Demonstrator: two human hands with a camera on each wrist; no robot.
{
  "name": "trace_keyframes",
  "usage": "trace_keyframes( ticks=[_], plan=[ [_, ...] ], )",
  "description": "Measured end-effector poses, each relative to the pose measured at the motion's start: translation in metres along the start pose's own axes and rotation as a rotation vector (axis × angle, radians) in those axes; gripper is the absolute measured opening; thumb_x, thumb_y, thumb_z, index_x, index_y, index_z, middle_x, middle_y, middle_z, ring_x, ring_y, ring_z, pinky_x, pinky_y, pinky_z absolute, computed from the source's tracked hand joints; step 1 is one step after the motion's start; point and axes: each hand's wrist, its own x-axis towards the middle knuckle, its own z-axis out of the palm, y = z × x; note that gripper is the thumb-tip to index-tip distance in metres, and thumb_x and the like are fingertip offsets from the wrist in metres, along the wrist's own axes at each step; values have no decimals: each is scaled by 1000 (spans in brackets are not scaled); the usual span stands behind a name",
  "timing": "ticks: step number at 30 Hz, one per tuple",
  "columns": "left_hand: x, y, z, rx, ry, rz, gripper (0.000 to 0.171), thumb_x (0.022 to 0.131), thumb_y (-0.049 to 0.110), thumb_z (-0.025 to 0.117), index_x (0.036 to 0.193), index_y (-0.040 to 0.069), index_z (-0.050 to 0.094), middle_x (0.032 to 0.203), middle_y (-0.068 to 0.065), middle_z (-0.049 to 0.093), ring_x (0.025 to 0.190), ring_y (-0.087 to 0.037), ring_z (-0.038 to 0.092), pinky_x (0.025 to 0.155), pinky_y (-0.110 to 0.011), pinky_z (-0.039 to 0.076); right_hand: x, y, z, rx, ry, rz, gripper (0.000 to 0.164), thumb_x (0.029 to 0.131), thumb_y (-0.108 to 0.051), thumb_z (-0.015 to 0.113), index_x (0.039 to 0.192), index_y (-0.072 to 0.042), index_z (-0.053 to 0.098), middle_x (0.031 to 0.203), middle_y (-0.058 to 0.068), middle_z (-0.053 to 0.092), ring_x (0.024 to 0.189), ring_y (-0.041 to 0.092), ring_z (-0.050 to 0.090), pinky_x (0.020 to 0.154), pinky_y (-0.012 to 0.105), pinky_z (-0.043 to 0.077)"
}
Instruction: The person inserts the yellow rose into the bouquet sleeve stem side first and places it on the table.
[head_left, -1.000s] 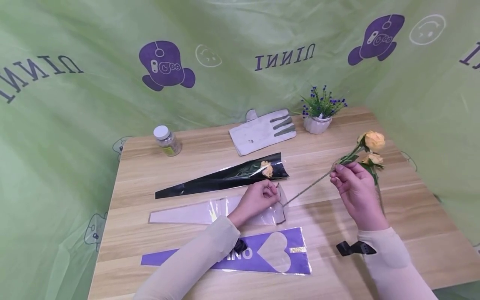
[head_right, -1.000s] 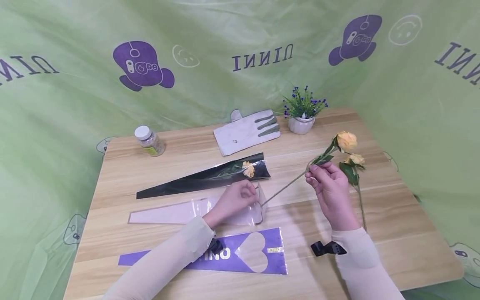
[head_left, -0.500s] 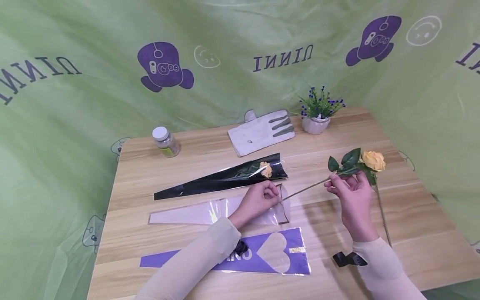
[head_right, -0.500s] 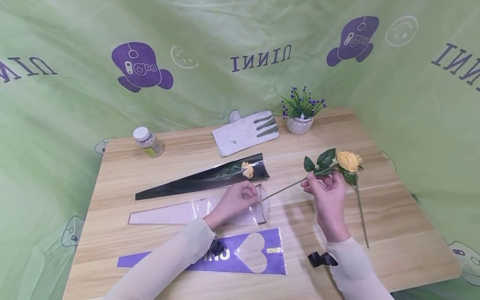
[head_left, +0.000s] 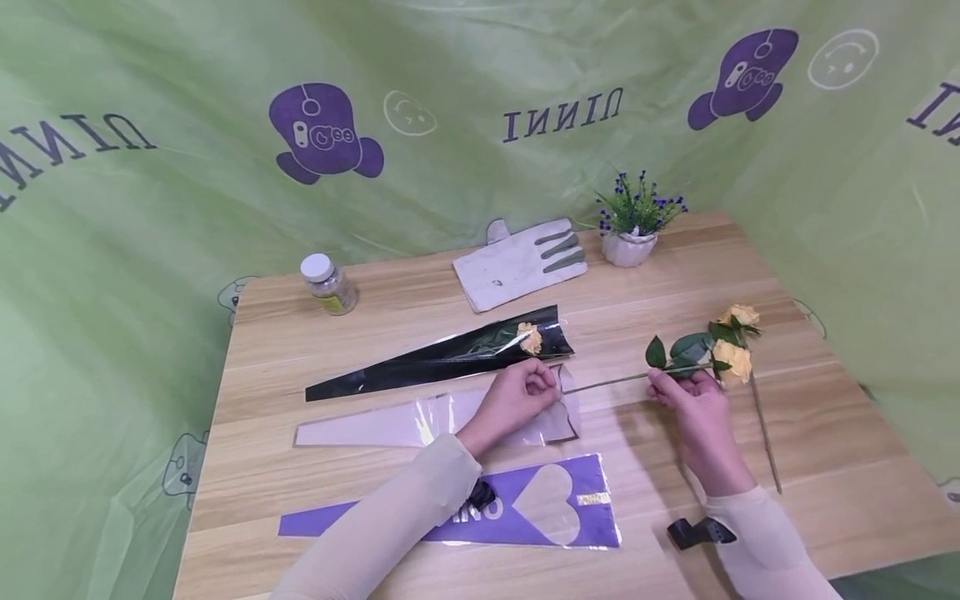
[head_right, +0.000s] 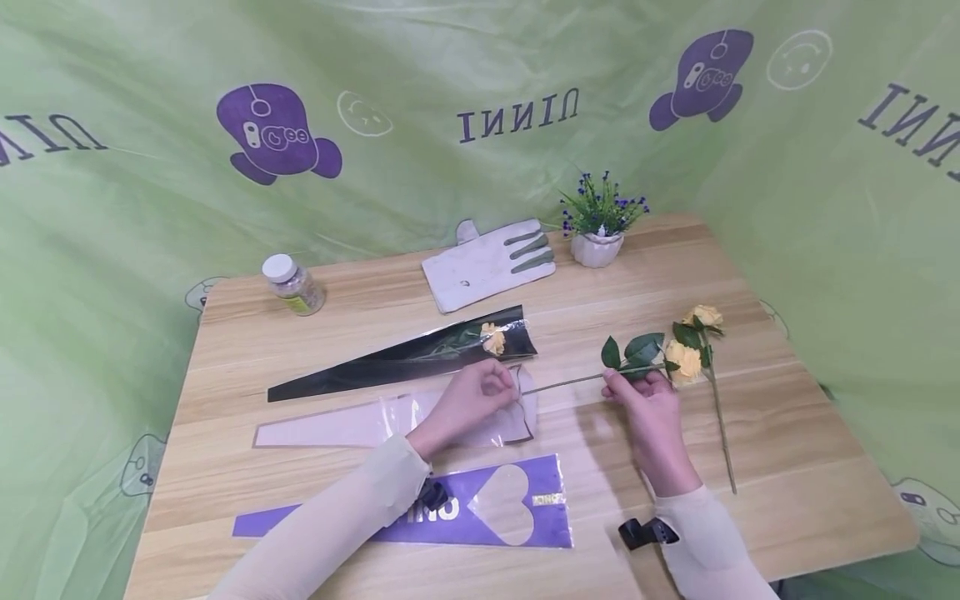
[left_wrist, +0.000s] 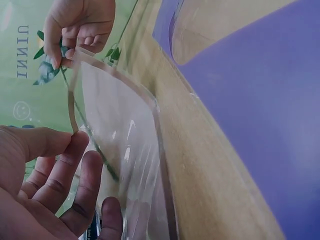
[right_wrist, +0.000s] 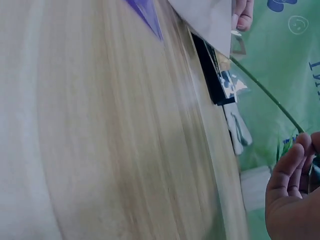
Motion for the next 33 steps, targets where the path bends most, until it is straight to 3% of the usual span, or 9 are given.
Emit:
trace_keyframes(
  ticks=[4, 12, 19, 26, 33],
  plan=[
    [0, 2, 1, 17, -3, 7, 12, 88, 5, 77, 92, 10, 66, 81, 7, 67, 73, -7, 62, 70, -24, 52, 0, 2, 3, -3, -55, 59, 37, 91, -5, 76, 113, 1, 47, 84, 8, 71, 71, 13, 68, 72, 25, 57],
    [0, 2, -2, 15, 11, 12, 12, 88, 5, 77, 92, 10, 66, 82, 7, 66, 73, -7, 61, 71, -24, 52, 5, 4, 1, 83, -186, 4, 25, 100, -16, 66, 118, -2, 56, 97, 8, 73, 78, 14, 66, 76, 25, 56],
    [1, 3, -5, 6, 13, 29, 12, 88, 4, 76, 93, 9, 66, 84, 6, 66, 76, -6, 62, 73, -24, 53, 6, 9, 5, 41, -165, 12, 24, 97, -17, 70, 112, 0, 61, 94, 12, 74, 77, 15, 70, 75, 26, 57],
    [2, 5, -7, 32, 2, 46, 9, 89, 5, 74, 93, 10, 67, 84, 6, 67, 76, -7, 62, 73, -25, 53, 5, 14, 8, -14, -223, -12, 21, 100, -17, 67, 112, -2, 60, 91, 8, 74, 75, 14, 69, 74, 27, 57],
    [1, 10, -8, 61, -6, 65, 9, 89, 6, 75, 94, 10, 68, 83, 8, 66, 76, -7, 62, 72, -25, 52, 2, 12, 5, 3, -245, 0, 22, 103, -24, 62, 111, -5, 57, 90, 6, 74, 73, 15, 68, 75, 27, 57]
  ],
)
